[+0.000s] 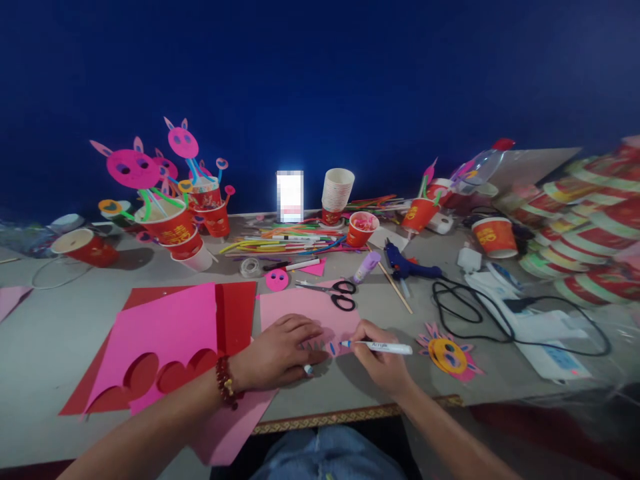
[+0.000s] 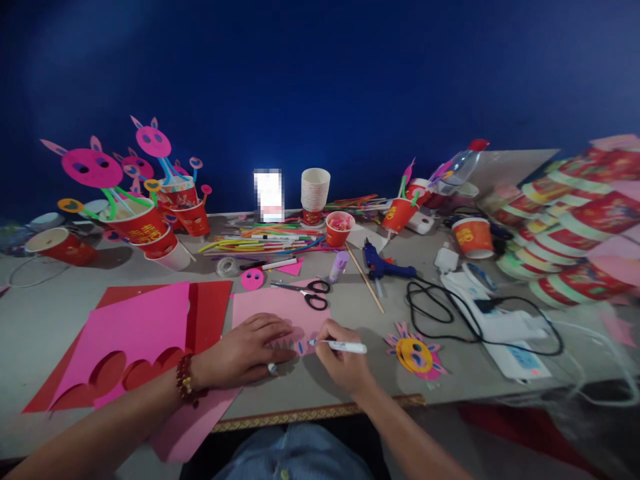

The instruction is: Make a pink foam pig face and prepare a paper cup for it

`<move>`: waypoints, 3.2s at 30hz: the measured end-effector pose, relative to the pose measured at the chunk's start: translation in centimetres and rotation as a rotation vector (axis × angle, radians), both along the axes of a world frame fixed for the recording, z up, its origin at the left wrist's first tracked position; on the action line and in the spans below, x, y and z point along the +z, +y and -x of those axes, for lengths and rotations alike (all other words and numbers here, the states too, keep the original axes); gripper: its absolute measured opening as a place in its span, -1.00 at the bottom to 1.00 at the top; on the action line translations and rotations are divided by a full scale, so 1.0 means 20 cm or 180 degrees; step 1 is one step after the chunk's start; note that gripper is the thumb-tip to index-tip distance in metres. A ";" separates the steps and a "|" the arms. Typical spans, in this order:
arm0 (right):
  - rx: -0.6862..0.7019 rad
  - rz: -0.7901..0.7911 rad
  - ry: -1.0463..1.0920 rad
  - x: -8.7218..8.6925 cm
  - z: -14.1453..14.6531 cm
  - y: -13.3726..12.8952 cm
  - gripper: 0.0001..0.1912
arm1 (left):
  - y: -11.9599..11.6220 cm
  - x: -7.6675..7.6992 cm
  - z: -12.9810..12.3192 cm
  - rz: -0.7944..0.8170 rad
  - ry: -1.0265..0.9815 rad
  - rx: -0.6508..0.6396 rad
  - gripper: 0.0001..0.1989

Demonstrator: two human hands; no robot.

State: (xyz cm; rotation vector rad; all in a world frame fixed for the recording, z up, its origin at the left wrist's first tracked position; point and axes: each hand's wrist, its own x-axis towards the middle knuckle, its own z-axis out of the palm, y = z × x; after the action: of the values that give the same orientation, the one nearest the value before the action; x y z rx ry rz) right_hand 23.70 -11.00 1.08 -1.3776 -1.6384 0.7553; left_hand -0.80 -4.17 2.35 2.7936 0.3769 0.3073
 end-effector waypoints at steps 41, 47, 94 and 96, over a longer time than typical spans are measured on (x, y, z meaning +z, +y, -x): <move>0.0176 0.0041 -0.0131 0.00 0.01 0.01 -0.83 | 0.00 0.00 0.00 -0.0019 0.0050 0.0015 -0.61; 0.0193 0.0062 -0.0014 -0.01 0.01 0.01 -0.81 | 0.00 -0.01 0.00 -0.0011 0.0041 -0.0004 -0.61; 0.0062 0.0007 -0.0257 0.02 0.02 0.01 -0.81 | 0.00 -0.01 0.00 -0.0047 -0.0075 0.0027 -0.63; 0.0056 0.0002 -0.0276 0.01 0.02 0.01 -0.81 | 0.00 -0.01 0.00 -0.0046 -0.0077 0.0028 -0.63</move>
State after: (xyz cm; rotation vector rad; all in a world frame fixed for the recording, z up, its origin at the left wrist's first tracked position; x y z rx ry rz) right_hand 23.35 -10.80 1.37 -1.4155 -1.7194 0.7151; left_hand -0.73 -4.21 2.16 2.8002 0.3826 0.3470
